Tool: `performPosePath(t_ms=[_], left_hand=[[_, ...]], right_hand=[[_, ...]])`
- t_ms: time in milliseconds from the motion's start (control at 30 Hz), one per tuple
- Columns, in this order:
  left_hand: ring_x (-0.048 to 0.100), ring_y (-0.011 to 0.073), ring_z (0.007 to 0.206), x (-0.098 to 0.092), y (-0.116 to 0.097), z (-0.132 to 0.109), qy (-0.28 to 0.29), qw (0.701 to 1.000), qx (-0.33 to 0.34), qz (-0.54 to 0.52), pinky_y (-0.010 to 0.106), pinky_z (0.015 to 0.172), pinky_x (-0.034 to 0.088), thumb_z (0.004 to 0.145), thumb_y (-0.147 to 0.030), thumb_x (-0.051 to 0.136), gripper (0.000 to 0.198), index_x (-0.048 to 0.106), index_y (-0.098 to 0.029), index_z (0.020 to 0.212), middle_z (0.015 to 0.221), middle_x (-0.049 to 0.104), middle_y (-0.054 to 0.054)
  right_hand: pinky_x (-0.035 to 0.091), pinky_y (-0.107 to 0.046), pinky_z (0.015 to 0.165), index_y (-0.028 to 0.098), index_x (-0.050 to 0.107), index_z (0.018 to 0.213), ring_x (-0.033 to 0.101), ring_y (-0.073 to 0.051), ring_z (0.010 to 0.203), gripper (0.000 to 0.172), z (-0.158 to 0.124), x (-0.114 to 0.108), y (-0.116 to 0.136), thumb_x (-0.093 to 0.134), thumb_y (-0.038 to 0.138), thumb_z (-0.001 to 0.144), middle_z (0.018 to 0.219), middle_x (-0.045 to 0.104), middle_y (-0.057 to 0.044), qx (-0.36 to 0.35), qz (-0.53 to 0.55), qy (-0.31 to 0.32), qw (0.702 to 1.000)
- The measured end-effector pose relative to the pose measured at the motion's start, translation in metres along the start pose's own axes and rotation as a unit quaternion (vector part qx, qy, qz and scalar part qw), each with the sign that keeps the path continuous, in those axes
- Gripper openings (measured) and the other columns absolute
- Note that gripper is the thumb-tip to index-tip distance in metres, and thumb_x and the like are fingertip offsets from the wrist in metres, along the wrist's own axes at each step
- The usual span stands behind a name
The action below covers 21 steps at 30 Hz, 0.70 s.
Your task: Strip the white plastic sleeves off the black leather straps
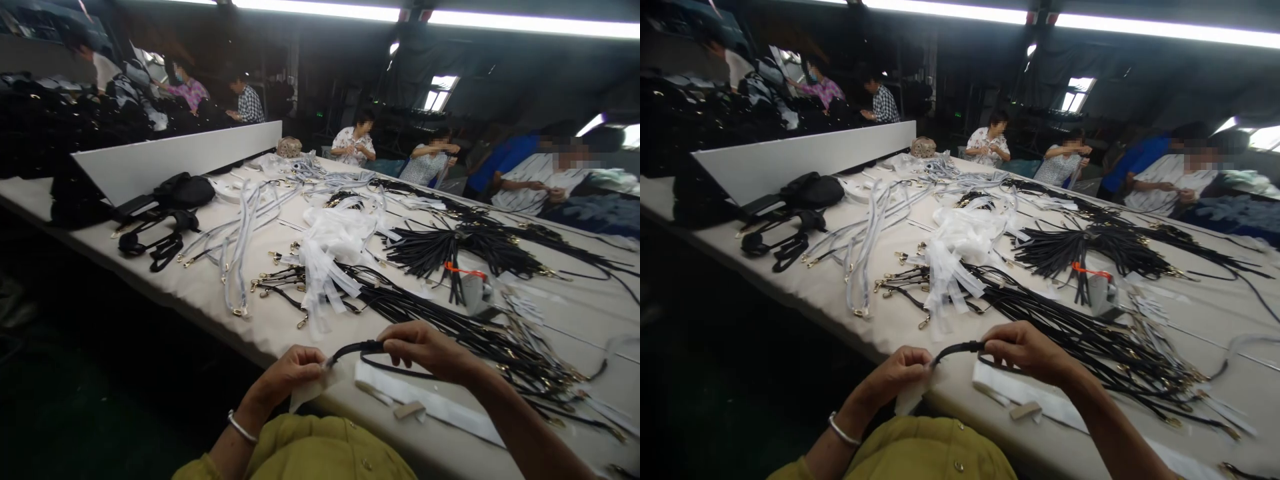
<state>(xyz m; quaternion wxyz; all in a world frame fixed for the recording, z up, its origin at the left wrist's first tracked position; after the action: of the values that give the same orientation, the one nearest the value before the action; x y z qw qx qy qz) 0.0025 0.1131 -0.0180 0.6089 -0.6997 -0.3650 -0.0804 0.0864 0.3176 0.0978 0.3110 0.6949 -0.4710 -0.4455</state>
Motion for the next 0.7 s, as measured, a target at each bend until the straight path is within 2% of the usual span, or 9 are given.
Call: performPosePath(t_ms=[67,133,200,267,433,500,567,700], left_hand=[[0.048,0.0081,0.055,0.004,-0.001,0.010,-0.002,1.000,0.006,-0.026,0.019,0.053,0.031,0.064,-0.040,0.085,0.036,0.070,-0.011,0.080,0.069,0.063,0.002],[0.049,0.0080,0.056,0.008,-0.002,0.021,-0.002,0.998,0.015,-0.053,0.019,0.054,0.032,0.062,-0.037,0.086,0.036,0.067,-0.011,0.079,0.069,0.062,0.002],[0.048,0.0078,0.056,0.011,-0.002,0.033,-0.007,0.997,0.013,-0.070,0.018,0.054,0.031,0.063,-0.037,0.085,0.037,0.067,-0.011,0.080,0.069,0.062,0.002],[0.047,0.0070,0.055,0.014,-0.001,0.045,-0.011,0.997,0.008,-0.075,0.018,0.053,0.030,0.065,-0.037,0.084,0.035,0.066,-0.011,0.081,0.068,0.061,0.002],[0.048,0.0079,0.060,0.019,-0.007,0.071,-0.001,0.998,0.022,-0.052,0.018,0.058,0.033,0.069,-0.037,0.082,0.033,0.067,-0.013,0.086,0.073,0.062,0.001],[0.051,0.0104,0.066,0.022,-0.013,0.079,0.006,0.999,0.027,-0.021,0.020,0.064,0.037,0.070,-0.039,0.081,0.035,0.068,-0.013,0.089,0.078,0.064,0.002],[0.053,0.0131,0.072,0.025,-0.019,0.087,0.018,0.999,0.028,0.024,0.023,0.070,0.039,0.070,-0.041,0.081,0.036,0.069,-0.013,0.089,0.080,0.065,0.003],[0.053,0.0165,0.077,0.029,-0.019,0.103,0.054,0.994,0.013,0.090,0.026,0.073,0.040,0.074,-0.045,0.076,0.035,0.068,-0.015,0.089,0.082,0.064,0.003]], right_hand=[[0.043,-0.027,0.062,0.014,0.074,0.096,0.054,-0.014,0.065,0.039,0.005,-0.009,-0.009,0.060,0.049,0.085,0.071,0.064,-0.003,-0.001,-0.022,-0.026,0.999],[0.047,-0.032,0.076,0.016,0.074,0.099,0.060,-0.020,0.081,0.033,0.008,-0.020,-0.017,0.062,0.044,0.084,0.085,0.069,-0.006,-0.012,-0.071,-0.089,0.993],[0.046,-0.038,0.090,0.020,0.072,0.106,0.061,-0.024,0.098,0.031,0.007,-0.026,-0.017,0.065,0.037,0.081,0.104,0.070,-0.008,-0.041,-0.121,-0.166,0.978],[0.044,-0.039,0.096,0.022,0.070,0.112,0.060,-0.025,0.105,0.035,0.005,-0.022,-0.011,0.069,0.033,0.079,0.112,0.068,-0.008,-0.075,-0.126,-0.210,0.967],[0.044,-0.037,0.096,0.023,0.072,0.105,0.061,-0.023,0.104,0.026,0.010,-0.004,0.006,0.070,0.035,0.081,0.108,0.068,-0.007,-0.105,-0.089,-0.230,0.963],[0.045,-0.037,0.094,0.023,0.072,0.104,0.060,-0.023,0.102,0.029,0.015,-0.003,0.009,0.074,0.034,0.078,0.107,0.068,-0.007,-0.109,-0.094,-0.264,0.954],[0.047,-0.034,0.087,0.023,0.072,0.104,0.061,-0.021,0.095,0.032,0.019,-0.004,0.009,0.077,0.034,0.075,0.101,0.068,-0.006,-0.108,-0.111,-0.308,0.939],[0.046,-0.029,0.071,0.020,0.075,0.083,0.060,-0.017,0.077,0.008,0.027,-0.005,0.003,0.071,0.026,0.081,0.080,0.065,-0.004,-0.095,-0.137,-0.372,0.913]])
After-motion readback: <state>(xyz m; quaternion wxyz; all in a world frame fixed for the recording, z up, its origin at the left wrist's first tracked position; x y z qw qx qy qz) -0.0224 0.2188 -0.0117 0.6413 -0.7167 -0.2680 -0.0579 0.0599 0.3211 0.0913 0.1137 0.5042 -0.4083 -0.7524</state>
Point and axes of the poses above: each hand's wrist, its own z-axis towards the middle knuckle, its own x-axis out of the palm, y = z × x, the point moved 6 cm from there along z, towards the middle knuckle
